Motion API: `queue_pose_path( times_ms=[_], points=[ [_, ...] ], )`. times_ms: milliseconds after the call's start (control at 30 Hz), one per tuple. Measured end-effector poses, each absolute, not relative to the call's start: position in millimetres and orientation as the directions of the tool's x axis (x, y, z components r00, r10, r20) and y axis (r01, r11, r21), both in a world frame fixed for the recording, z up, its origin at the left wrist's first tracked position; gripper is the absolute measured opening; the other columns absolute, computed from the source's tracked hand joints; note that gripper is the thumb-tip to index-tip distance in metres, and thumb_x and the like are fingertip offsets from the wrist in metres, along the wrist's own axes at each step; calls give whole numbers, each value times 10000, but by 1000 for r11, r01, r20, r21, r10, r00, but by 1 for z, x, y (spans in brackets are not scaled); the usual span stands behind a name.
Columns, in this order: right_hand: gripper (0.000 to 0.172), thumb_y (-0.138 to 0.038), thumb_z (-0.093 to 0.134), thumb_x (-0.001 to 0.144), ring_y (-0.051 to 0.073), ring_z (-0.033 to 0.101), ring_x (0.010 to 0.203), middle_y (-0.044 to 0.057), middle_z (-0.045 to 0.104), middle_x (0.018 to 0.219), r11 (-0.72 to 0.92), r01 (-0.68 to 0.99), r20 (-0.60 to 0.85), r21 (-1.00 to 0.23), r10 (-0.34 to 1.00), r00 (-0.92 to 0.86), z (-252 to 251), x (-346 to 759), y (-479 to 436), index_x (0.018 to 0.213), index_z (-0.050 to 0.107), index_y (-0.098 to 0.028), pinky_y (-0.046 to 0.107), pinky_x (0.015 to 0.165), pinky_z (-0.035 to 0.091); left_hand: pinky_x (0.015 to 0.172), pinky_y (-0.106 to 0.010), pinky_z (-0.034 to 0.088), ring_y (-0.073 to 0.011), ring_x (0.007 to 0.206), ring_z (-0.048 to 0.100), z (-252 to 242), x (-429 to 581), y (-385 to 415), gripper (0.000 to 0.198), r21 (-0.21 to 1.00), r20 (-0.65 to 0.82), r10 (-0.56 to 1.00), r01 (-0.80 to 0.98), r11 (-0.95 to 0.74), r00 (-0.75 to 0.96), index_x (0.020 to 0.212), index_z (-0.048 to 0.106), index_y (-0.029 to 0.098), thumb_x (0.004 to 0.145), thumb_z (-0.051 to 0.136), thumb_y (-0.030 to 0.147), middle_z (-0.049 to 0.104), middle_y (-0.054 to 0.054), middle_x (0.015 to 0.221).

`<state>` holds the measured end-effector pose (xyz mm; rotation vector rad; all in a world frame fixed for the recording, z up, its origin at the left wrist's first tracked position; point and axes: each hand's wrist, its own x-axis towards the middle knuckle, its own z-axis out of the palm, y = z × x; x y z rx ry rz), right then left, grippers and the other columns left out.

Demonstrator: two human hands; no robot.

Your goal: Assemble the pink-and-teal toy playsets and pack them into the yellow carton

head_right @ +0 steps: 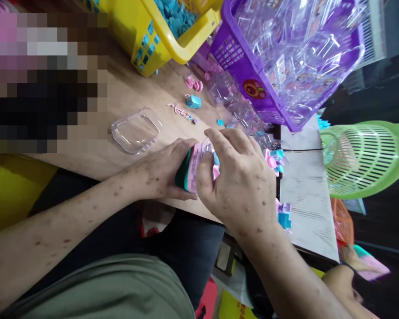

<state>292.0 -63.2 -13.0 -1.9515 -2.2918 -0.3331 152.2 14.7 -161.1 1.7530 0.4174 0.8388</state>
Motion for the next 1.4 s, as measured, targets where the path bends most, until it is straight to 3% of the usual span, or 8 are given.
queue_pose_path(
  times_ms=[167, 767, 933, 1133, 1200, 1267, 1333, 1400],
  points=[
    [421, -247, 544, 1099, 431, 725, 1263, 157, 755, 1361, 167, 979, 192, 115, 963, -187, -13, 291, -60, 1478, 727, -263, 684, 1141, 595, 1250, -623, 507, -480, 1501, 593, -163, 153, 14, 1080, 892, 369, 617, -78, -446, 695, 1586, 477, 193, 707, 1057, 430, 592, -221, 1567],
    [383, -269, 569, 1020, 395, 789, 1101, 155, 806, 1285, 192, 976, 104, 101, 974, -202, -7, 296, -47, 1318, 802, -207, 604, 1031, 646, 1177, -633, 535, -491, 1406, 633, -155, 154, 16, 1035, 929, 287, 642, -44, -367, 711, 1477, 539, 177, 639, 1082, 449, 634, -184, 1411],
    [359, -259, 504, 1043, 355, 785, 1152, 131, 802, 1276, 139, 990, 137, -29, 981, -134, -17, 306, -54, 1275, 775, -222, 519, 1018, 642, 1146, -576, 580, -456, 1392, 661, -154, 156, 13, 1064, 903, 301, 638, 3, -430, 709, 1482, 509, 210, 639, 1093, 493, 638, -164, 1435],
    [383, -389, 372, 1181, 338, 651, 1426, 159, 719, 1431, 155, 967, 169, -201, 978, -121, -36, 318, -66, 1409, 635, -228, 557, 1254, 507, 1236, -612, 530, -448, 1460, 627, -155, 148, 16, 1117, 895, 319, 630, -7, -446, 708, 1530, 479, 205, 627, 1093, 439, 619, -196, 1521],
    [392, -407, 361, 1192, 330, 624, 1463, 164, 699, 1455, 142, 962, 129, -235, 985, -114, -35, 321, -65, 1424, 626, -235, 571, 1283, 489, 1331, -603, 450, -432, 1570, 548, -155, 145, 20, 1030, 918, 329, 581, -109, -380, 745, 1581, 459, 210, 743, 1011, 437, 574, -207, 1629],
    [428, -457, 381, 1197, 325, 583, 1523, 171, 654, 1538, 124, 948, 63, -293, 992, -110, -30, 326, -63, 1471, 628, -238, 585, 1324, 461, 1380, -543, 405, -362, 1636, 501, -154, 146, 19, 738, 952, 301, 573, -204, -230, 762, 1587, 473, 224, 965, 793, 461, 552, -174, 1697],
    [494, -543, 449, 1188, 318, 471, 1645, 150, 567, 1685, 90, 922, 5, -378, 995, -95, -27, 331, -63, 1565, 608, -267, 595, 1394, 376, 1370, -500, 420, -299, 1605, 541, -154, 151, 14, 457, 971, 234, 649, -210, -116, 724, 1518, 527, 232, 1125, 537, 467, 613, -140, 1647],
    [572, -618, 462, 1188, 297, 366, 1728, 95, 472, 1802, 26, 868, 7, -495, 1000, -26, -30, 335, -67, 1674, 537, -326, 590, 1433, 310, 1353, -504, 429, -290, 1535, 594, -153, 158, 7, 395, 982, 186, 736, -138, -126, 651, 1443, 565, 229, 1173, 442, 490, 677, -135, 1550]
  ],
)
